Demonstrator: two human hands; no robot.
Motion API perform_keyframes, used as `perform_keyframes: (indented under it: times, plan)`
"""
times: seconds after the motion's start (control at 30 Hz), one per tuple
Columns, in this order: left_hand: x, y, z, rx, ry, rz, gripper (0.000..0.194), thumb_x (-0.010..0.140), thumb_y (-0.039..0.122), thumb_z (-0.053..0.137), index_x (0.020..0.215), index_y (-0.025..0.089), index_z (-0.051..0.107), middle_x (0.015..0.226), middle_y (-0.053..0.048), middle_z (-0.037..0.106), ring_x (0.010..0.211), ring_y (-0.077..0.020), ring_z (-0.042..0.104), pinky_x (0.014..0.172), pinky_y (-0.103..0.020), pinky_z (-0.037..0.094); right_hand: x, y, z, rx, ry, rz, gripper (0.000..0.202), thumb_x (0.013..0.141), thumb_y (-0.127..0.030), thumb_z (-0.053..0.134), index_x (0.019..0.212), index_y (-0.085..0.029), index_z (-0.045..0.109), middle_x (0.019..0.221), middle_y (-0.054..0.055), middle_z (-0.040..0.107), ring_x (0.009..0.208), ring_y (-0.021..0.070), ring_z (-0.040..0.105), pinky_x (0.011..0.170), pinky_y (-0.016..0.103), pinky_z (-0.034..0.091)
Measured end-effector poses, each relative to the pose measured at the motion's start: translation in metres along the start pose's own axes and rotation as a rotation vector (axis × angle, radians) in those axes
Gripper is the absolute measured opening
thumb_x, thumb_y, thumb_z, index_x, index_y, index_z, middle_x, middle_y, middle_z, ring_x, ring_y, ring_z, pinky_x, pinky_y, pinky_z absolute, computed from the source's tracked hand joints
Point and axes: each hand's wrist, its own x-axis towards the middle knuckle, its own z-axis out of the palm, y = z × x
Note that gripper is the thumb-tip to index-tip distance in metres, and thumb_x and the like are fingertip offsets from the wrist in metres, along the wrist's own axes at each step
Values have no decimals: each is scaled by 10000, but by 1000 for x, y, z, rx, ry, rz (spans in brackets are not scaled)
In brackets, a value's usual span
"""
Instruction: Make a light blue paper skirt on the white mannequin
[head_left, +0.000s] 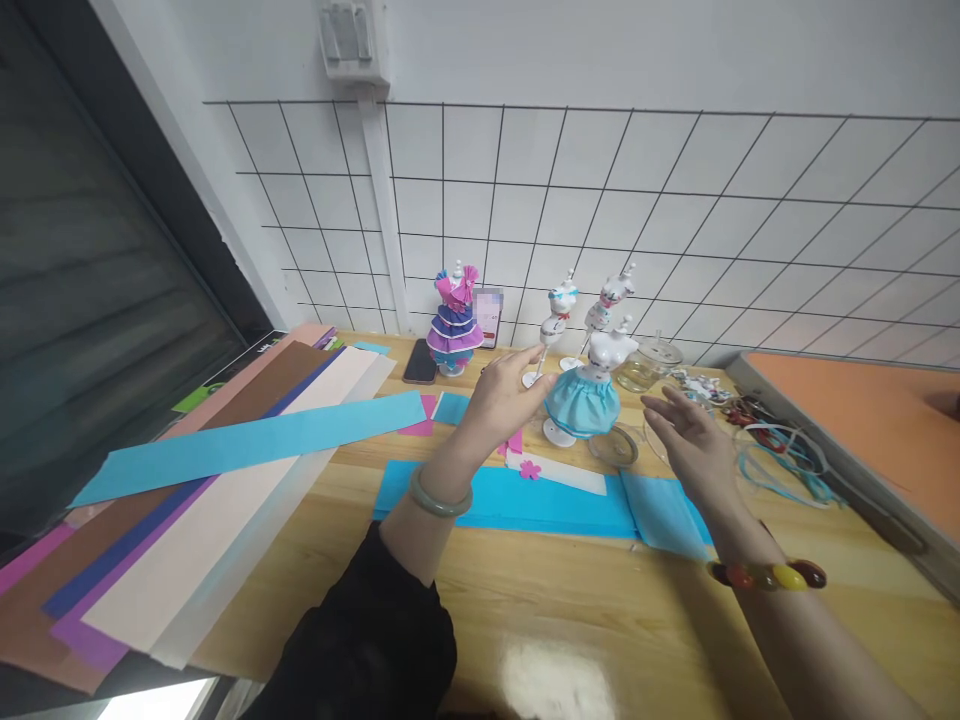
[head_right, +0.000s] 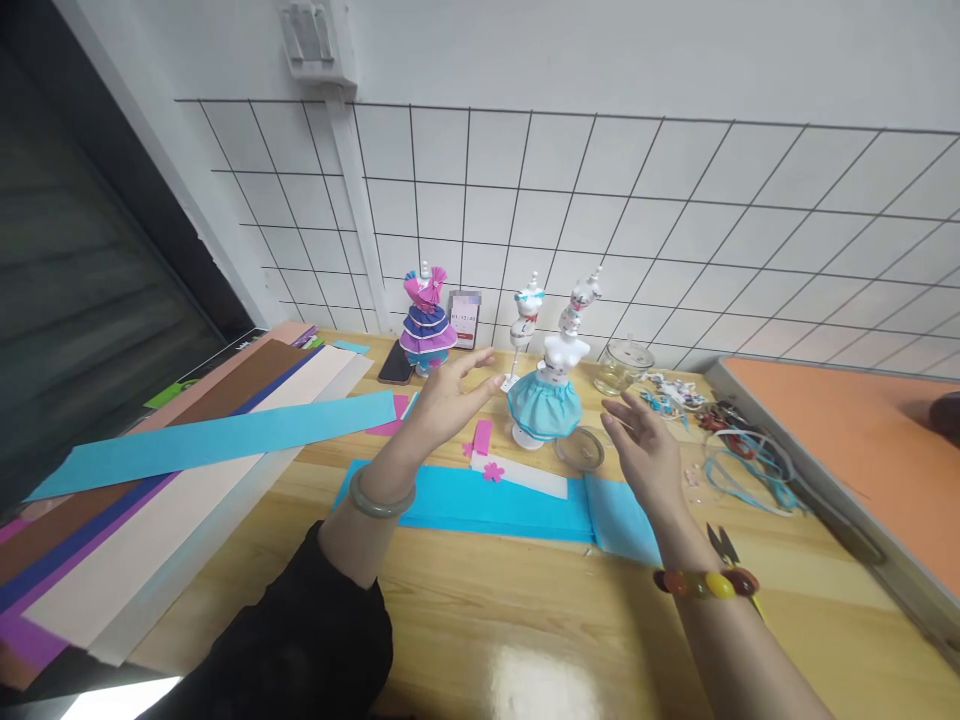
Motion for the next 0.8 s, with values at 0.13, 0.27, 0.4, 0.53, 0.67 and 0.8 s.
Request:
perform_keyframes:
  times: [0.13,0.27,0.4,0.53,0.67,0.8]
  plan:
    - [-1,1,3,0,12,13,415,854,316,596,1248,187,574,1244,-87,633,1192,-226,560,983,-368,464,-19,25,-12,-246,-114,21,341,782,-443,617,975,-178,712,963,130,742,885,303,698,784,468,549]
    - [-3,6,7,-6,18,26,390,850,290,601,1225,181,591,1189,-80,663,1144,-219,588,975,-361,467,-29,41,-7,-428,-261,-42,254,808,-400,592,842,-187,725,921,129,742,884,306,680,810,461,517]
    - [-7,10,9,6,8,35,390,850,293,598,1220,171,596,1148,-80,680,1105,-228,607,957,-362,474,-31,49,3,-546,-386,-118,221,896,-360,563,931,-175,678,980,82,699,902,213,647,855,426,497]
    - [-10,10,12,-11,-17,77,373,856,296,588,1214,192,604,1114,-66,693,1056,-215,627,905,-343,497,-30,50,8,-581,-432,-151,263,920,-362,555,1082,-164,612,1093,59,634,942,175,619,836,400,508]
    - [-11,9,14,-7,-29,95,351,851,295,596,1186,193,625,1053,-61,711,982,-205,648,888,-355,506,-29,43,2,-510,-364,-125,263,884,-415,563,870,-179,677,949,82,684,912,221,613,858,428,463]
    - [-13,11,16,-33,-65,103,341,852,296,588,1168,176,635,1053,-76,711,968,-202,656,873,-353,519,-33,25,-22,-352,-217,-15,310,787,-506,609,745,-210,689,842,100,703,824,270,613,789,425,451]
